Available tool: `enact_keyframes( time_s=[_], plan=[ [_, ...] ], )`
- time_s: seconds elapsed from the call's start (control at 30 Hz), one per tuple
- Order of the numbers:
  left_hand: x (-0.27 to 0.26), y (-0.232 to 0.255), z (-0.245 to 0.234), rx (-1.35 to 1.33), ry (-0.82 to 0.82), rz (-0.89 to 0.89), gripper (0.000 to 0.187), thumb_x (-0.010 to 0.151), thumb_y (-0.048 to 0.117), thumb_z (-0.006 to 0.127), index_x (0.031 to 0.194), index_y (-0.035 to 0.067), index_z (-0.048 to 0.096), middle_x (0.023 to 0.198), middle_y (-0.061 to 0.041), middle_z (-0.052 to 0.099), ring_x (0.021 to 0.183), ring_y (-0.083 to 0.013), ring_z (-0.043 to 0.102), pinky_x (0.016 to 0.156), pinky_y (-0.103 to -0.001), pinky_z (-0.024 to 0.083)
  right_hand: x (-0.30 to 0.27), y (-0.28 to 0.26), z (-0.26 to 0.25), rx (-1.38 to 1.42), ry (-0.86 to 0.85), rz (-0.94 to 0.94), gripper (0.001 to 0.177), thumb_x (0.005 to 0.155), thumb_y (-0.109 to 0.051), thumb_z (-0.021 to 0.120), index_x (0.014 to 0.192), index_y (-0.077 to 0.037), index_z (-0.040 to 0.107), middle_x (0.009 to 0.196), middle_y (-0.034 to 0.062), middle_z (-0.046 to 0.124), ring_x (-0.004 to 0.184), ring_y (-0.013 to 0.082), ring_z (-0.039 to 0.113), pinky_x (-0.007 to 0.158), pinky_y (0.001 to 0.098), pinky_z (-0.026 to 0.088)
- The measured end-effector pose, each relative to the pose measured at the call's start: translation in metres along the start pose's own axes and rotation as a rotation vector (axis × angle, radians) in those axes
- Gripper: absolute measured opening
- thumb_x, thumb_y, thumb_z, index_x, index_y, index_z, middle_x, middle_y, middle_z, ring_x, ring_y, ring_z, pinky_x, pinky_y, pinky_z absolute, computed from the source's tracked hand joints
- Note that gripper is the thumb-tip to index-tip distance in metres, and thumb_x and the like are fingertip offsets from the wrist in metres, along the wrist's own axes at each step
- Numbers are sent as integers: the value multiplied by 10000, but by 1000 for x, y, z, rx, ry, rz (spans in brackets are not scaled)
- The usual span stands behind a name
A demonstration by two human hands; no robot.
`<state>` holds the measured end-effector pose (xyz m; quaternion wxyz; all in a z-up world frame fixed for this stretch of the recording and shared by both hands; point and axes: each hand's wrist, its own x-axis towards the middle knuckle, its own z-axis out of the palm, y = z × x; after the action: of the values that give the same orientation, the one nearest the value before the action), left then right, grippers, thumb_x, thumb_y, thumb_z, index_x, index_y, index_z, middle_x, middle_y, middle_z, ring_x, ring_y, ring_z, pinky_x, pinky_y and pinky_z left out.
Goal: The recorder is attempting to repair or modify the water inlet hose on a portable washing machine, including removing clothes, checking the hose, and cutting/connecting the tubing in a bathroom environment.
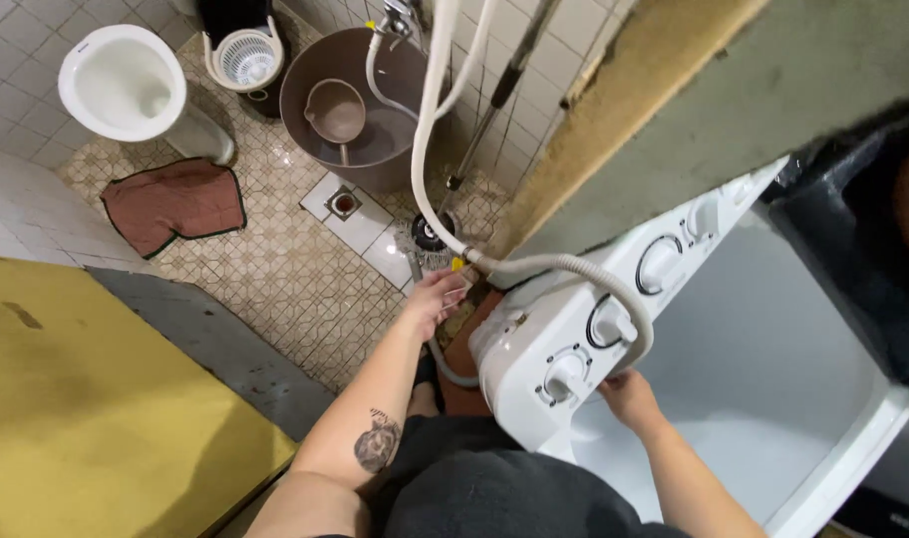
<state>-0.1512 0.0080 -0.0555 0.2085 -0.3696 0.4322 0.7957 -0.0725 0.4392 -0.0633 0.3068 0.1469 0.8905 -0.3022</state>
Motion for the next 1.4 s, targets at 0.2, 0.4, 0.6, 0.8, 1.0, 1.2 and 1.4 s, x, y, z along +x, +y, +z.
enact_keyframes(
  time_s=[0.2,0.4,0.6,0.8,1.0,1.2,1.4],
  plan=[
    [-14,-13,-19,126,24,73,322,976,155,592,1294,146,643,1099,-10,733,866,-125,686,603,-268,468,-15,5,6,18,-22,22,265,912,-196,770,1113,-26,749,1021,102,798,930,205,737,863,352,562],
    [-57,17,7,169,37,78,298,1010,256,614,1289,155,636,1111,-13,726,892,-121,673,713,-274,512,-54,-9,-7,317,-3,-35,262,924,-134,731,1176,-73,695,1078,82,777,987,172,729,892,335,559],
    [-46,-4,1,192,29,92,315,1008,317,622,1273,149,650,1103,-2,706,900,-113,664,737,-298,496,-78,-20,-15,290,-1,5,279,915,-110,722,1193,-93,702,1078,67,768,976,168,726,895,324,561],
    [-51,-21,-5,252,-18,93,341,1001,294,569,1305,156,631,1123,2,720,925,-127,665,729,-307,486,-93,-14,-16,359,146,-121,212,983,-84,626,1193,-76,654,1055,77,730,966,174,674,898,327,526],
    [-79,0,13,361,-33,226,339,993,290,579,1281,123,644,1146,-4,730,966,-134,685,773,-289,533,-113,-46,-67,656,356,-451,145,979,25,485,1105,-43,503,1034,85,666,1017,171,648,986,336,499],
    [-166,66,104,591,-126,736,376,996,222,661,1336,70,610,1234,-73,711,1098,-173,680,994,-333,542,-129,-118,-130,615,477,-589,216,945,27,487,1132,-72,445,961,21,512,850,111,498,778,261,460],
    [-243,100,206,975,-345,1342,523,917,185,822,1390,178,599,1489,-92,503,1367,-326,548,1147,-426,491,-133,-161,-160,422,499,-828,213,950,90,508,1098,-37,422,1027,35,466,887,110,450,781,231,443]
  ],
)
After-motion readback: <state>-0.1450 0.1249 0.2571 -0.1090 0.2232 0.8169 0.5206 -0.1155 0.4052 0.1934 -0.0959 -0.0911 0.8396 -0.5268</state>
